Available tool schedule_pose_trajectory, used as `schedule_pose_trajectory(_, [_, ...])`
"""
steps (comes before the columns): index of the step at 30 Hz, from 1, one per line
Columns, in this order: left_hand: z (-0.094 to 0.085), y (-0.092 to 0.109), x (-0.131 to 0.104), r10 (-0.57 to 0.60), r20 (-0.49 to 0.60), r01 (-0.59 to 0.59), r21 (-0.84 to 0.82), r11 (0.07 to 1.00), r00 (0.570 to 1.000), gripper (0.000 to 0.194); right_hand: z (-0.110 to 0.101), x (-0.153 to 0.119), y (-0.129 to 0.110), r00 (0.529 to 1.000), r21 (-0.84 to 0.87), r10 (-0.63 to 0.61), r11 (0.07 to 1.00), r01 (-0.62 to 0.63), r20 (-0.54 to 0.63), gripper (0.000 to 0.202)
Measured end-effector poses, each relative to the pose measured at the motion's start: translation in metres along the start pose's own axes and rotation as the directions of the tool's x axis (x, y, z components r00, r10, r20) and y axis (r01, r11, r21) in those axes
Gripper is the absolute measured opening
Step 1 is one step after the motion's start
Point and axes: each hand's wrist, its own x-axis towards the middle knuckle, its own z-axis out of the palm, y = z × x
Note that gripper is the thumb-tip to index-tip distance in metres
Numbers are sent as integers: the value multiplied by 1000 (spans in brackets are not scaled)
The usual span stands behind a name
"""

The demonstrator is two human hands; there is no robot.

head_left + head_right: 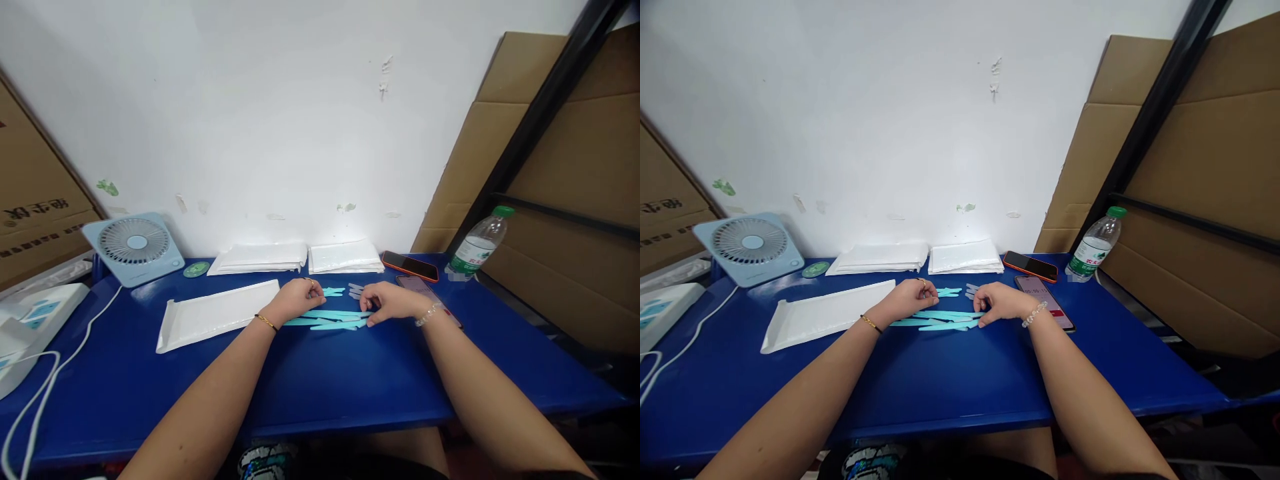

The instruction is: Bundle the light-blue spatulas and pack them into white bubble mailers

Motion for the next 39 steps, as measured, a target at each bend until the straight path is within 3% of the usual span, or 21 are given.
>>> schedule_pose_trajectory(3, [2, 5, -5, 71, 89, -64, -77, 995, 994, 32, 6, 3, -4, 998, 35, 36, 999, -38, 41, 29])
schedule_pose_trajectory(7, [7, 6, -6, 91, 139, -85, -49, 995, 986, 25, 11, 8, 0, 1000, 51, 24, 998, -23, -19, 28])
schedule_pose_trajectory(14, [4, -1, -1, 29, 40, -32, 77, 996, 999, 16, 14, 18, 8, 978, 27, -24, 999, 30, -206, 30])
schedule_pose_trajectory(17, [0, -11, 0, -24, -11, 25, 145, 989, 1000, 16, 11, 19, 11, 970, -7, 28, 1000, -30, -242, 28])
schedule_pose_trajectory(21, [-4, -18, -1, -101, -59, 106, 97, 990, 993, 22, 5, 13, 11, 947, -7, 91, 995, -98, -309, 26])
schedule_pose_trajectory(23, [-6, -16, -3, -87, -77, 91, 56, 994, 993, 27, 3, 9, 5, 961, 2, 17, 1000, -17, -276, 28])
schedule_pose_trajectory(26, [-7, -8, -5, -61, -26, 61, -20, 998, 998, 31, 4, 5, -6, 991, 40, -101, 994, 105, -91, 32])
schedule_pose_trajectory(29, [-7, 0, -7, -44, 62, 49, -82, 995, 997, 36, 8, 5, -13, 994, 21, -105, 994, 105, 13, 30])
schedule_pose_trajectory(35, [-6, 16, -13, 52, 143, -35, -117, 993, 988, 43, 12, 9, -12, 999, 105, -48, 993, 46, 19, 27])
schedule_pose_trajectory(39, [-6, 21, -14, 99, 167, -86, -83, 993, 981, 32, 14, 13, -12, 994, 176, -17, 984, 36, -110, 32])
